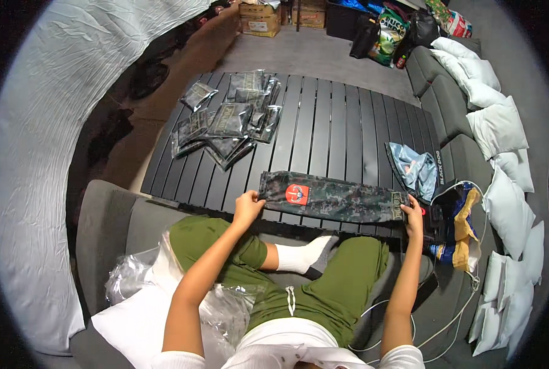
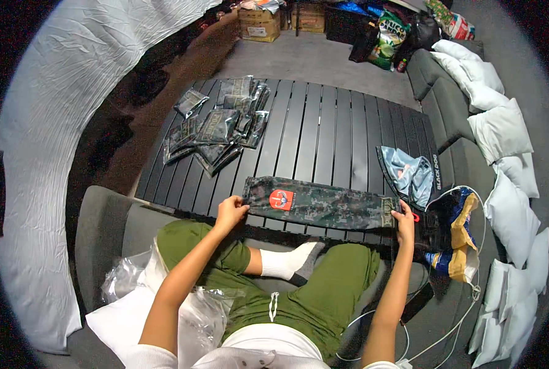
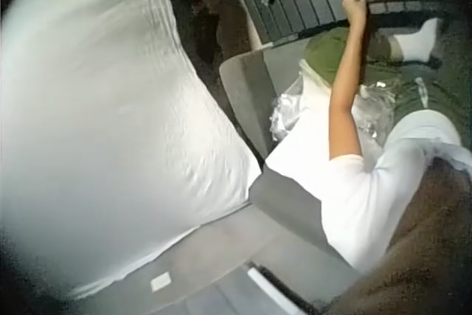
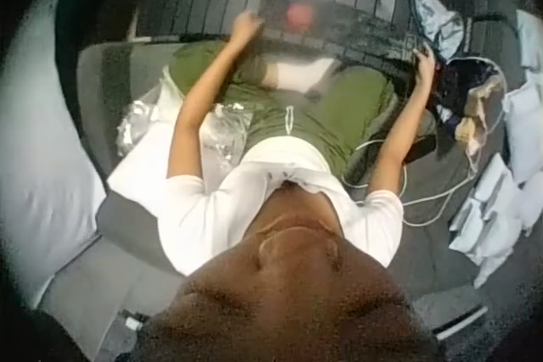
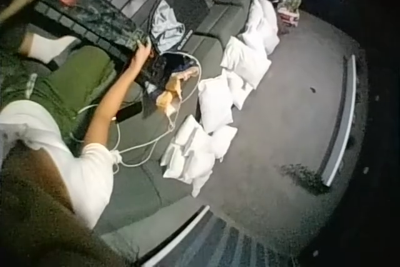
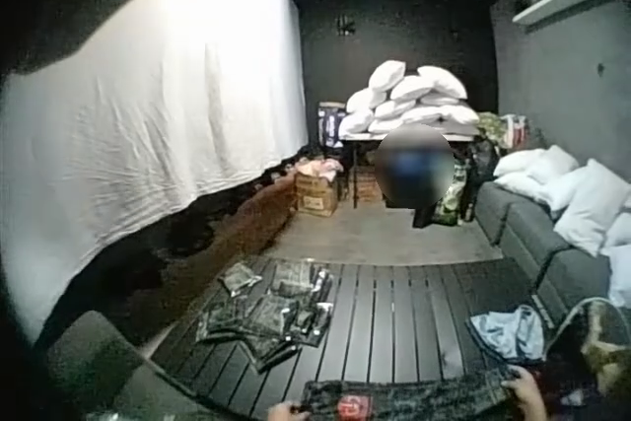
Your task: Trimming loose threads from a camouflage textile pouch with scissors and folding it on a table.
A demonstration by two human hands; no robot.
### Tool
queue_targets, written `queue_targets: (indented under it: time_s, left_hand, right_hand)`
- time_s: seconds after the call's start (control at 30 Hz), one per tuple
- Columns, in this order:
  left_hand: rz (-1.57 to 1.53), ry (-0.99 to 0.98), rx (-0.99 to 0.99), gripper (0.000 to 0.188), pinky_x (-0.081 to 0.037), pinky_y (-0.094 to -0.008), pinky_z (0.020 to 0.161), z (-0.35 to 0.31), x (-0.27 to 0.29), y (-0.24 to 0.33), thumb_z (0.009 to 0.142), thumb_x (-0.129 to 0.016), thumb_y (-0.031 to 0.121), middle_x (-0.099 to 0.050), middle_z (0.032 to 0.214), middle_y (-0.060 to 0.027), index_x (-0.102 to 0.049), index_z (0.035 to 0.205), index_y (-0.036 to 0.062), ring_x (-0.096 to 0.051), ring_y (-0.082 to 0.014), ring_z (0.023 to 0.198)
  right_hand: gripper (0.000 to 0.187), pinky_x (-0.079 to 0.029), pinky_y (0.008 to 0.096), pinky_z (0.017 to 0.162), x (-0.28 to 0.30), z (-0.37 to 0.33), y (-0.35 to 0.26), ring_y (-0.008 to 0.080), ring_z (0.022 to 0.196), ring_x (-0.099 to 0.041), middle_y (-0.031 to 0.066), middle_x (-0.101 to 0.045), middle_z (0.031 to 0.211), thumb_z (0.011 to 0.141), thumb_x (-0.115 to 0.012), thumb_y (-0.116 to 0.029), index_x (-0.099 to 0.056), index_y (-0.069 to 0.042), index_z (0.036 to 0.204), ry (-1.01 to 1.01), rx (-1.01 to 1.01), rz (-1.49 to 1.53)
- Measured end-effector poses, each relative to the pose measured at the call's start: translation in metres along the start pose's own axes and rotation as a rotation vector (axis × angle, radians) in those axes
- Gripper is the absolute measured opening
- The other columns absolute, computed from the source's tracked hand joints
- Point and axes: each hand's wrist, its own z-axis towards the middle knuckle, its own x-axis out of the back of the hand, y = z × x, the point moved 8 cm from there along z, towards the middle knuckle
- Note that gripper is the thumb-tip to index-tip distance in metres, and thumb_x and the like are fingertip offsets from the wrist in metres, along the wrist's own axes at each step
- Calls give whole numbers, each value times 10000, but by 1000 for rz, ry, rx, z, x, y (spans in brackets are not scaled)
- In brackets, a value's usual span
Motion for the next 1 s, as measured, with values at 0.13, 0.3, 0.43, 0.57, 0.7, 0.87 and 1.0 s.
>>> queue_targets:
  time_s: [0.13,0.3,0.43,0.57,0.7,0.87,1.0]
  left_hand:
    - [-454,-107,170,241,-474,-261,598,0,-7,-20,705,-645,46,-619,740,-73,-581,922,-35,-593,-142,673]
    - [-658,-261,55,346,-465,-240,731,2,-4,9,742,-559,-71,-588,943,-65,-511,1079,-11,-552,-116,860]
    - [-385,-404,-169,381,-466,-252,738,8,-1,23,712,-588,-63,-598,912,-53,-524,1080,11,-561,-131,844]
    - [38,-497,-265,414,-474,-277,733,6,10,45,683,-610,-47,-626,795,-117,-534,1081,39,-602,-174,819]
    - [576,-417,-509,281,-485,-309,677,7,21,47,736,-588,66,-625,837,-154,-568,1014,28,-616,-236,763]
    - [-14,-271,-160,269,-457,-269,678,23,16,33,798,-572,217,-619,785,-82,-575,977,16,-577,-150,734]
    - [-265,-210,194,391,-453,-262,698,44,-29,9,785,-595,373,-614,794,-52,-599,932,11,-573,-140,781]
  right_hand:
    - [503,-460,294,689,-7,-9,-8,179,827,-551,91,-547,1020,712,-568,30,-455,-49,1196,55,-181,63]
    - [505,-467,295,675,-2,-12,-12,183,811,-560,87,-555,1013,713,-568,25,-448,-41,1199,61,-181,64]
    - [516,-461,287,709,6,-1,2,180,846,-556,83,-557,1022,713,-570,22,-432,-17,1208,29,-146,80]
    - [524,-450,283,744,12,4,13,177,890,-544,85,-543,1073,715,-569,24,-422,-10,1217,2,-116,106]
    - [527,-437,281,769,10,4,17,178,910,-534,90,-527,1103,717,-566,30,-417,-4,1222,-28,-152,109]
    - [524,-406,257,809,13,-1,3,165,906,-524,80,-526,1093,718,-559,32,-412,11,1220,3,-44,-52]
    - [506,-391,250,823,21,1,7,156,900,-522,83,-532,1072,723,-567,3,-422,10,1208,23,-30,-36]
